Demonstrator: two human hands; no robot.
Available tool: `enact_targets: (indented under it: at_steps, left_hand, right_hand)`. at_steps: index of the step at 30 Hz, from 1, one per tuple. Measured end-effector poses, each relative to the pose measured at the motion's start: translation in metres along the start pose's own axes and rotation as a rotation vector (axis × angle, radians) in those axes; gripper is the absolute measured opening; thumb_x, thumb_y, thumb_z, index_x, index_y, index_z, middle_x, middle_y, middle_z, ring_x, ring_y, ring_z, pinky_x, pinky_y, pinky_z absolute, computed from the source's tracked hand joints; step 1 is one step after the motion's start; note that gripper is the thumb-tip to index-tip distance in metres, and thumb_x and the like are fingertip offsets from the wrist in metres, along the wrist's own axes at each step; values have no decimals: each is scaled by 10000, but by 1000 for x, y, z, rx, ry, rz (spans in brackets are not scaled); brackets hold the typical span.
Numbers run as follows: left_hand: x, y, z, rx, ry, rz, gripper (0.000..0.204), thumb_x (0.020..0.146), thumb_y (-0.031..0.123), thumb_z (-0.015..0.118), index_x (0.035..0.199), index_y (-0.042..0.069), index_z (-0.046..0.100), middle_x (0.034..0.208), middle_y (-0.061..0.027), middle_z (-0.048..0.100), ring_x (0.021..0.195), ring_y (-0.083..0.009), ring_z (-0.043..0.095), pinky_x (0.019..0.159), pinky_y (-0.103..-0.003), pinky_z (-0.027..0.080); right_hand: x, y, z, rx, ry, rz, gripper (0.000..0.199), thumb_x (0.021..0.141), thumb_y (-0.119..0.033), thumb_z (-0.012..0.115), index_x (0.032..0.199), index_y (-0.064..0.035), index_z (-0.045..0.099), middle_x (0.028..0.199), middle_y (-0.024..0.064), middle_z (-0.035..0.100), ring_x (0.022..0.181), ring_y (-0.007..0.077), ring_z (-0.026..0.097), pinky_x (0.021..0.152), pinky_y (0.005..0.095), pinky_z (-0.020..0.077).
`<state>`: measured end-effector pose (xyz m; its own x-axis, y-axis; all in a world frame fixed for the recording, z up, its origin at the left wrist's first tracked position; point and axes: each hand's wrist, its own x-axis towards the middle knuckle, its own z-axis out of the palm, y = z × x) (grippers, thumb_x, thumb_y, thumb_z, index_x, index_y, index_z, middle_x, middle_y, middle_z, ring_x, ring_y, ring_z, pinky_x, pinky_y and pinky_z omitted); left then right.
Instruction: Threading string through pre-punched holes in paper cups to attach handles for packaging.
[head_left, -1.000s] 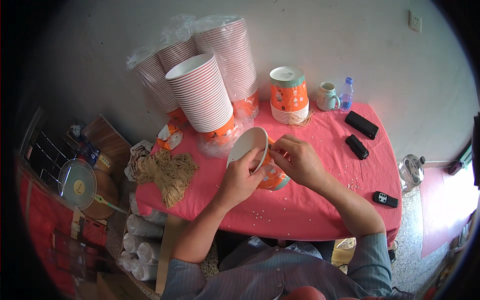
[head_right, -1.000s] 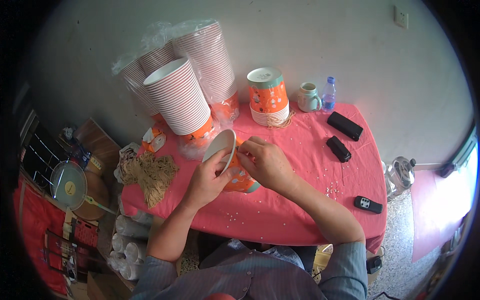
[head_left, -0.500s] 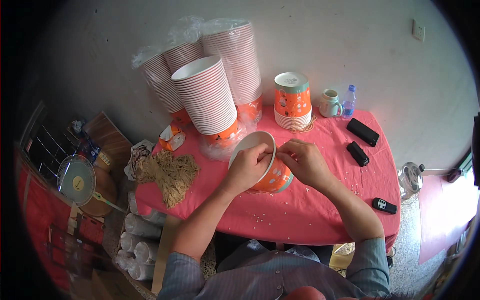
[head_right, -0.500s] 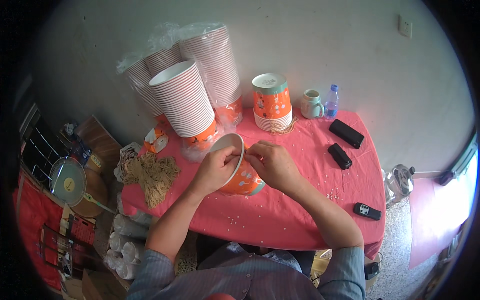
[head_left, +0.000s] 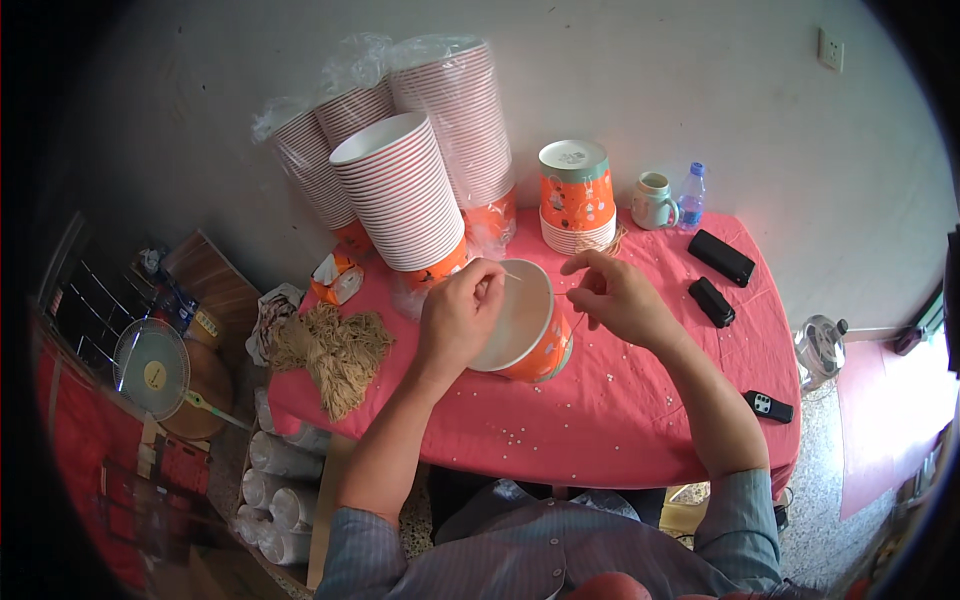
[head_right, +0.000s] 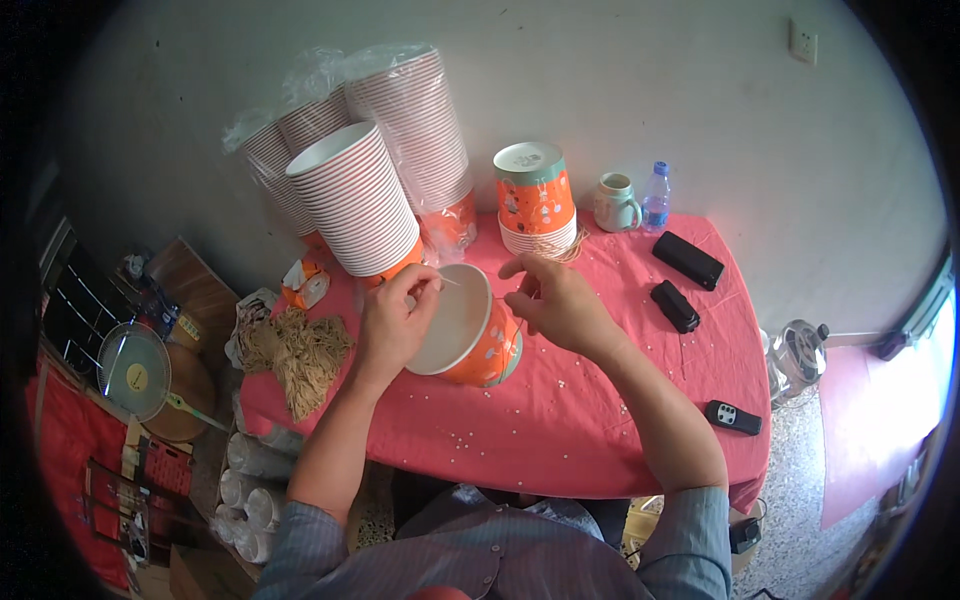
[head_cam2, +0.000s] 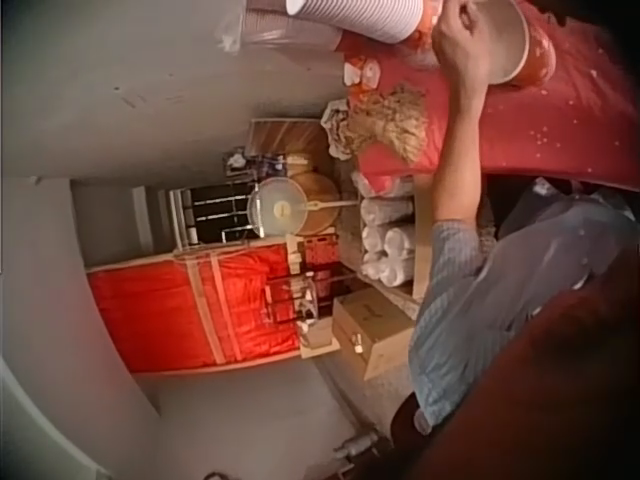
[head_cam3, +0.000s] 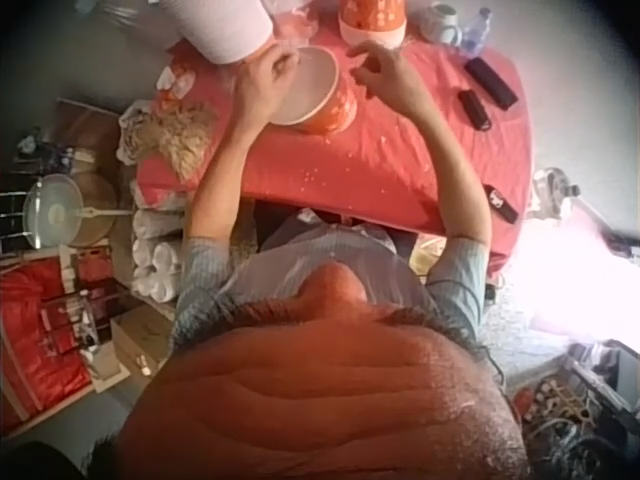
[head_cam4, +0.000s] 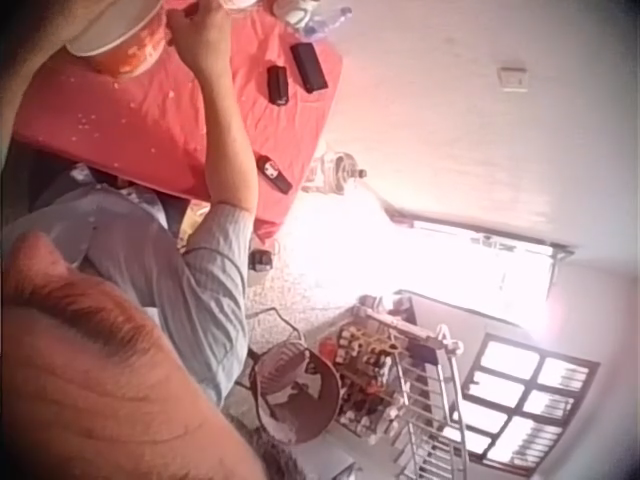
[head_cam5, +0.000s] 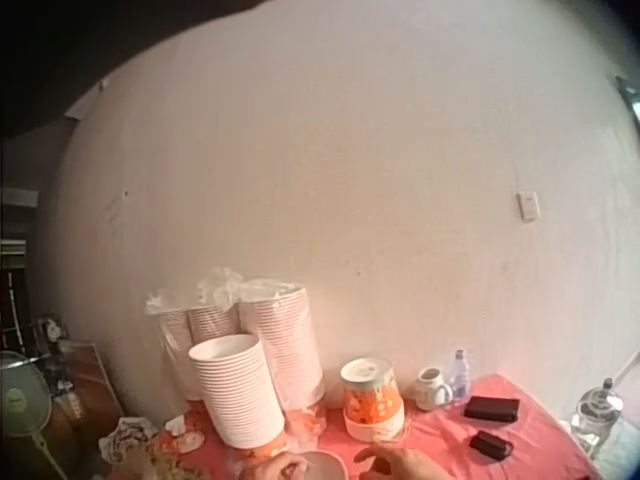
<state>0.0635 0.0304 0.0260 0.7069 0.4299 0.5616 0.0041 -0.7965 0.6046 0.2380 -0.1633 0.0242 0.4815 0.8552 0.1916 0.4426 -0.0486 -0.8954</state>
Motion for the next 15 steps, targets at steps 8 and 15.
enact_targets:
  at_steps: [8, 15]
  left_hand:
    - [14, 46, 18, 36, -68, 426, 125, 999, 44, 730, 1119, 8, 738, 1060, -132, 732, 944, -270, 752, 817, -369, 600]
    - [8, 21, 36, -795, -380, -392, 381, 1081, 79, 561, 1446, -17, 611, 1134, -65, 760, 842, -80, 682, 667, -250, 536]
  right_hand:
    - [3, 14, 5, 291, -114, -38, 177, 1038, -133, 712, 1135, 12, 743, 835, 27, 722, 696, 94, 680, 645, 282, 569]
    - [13, 26, 4, 506, -81, 0, 193, 1101, -209, 702, 1091, -27, 767, 839, 23, 722, 720, 104, 682, 648, 271, 558]
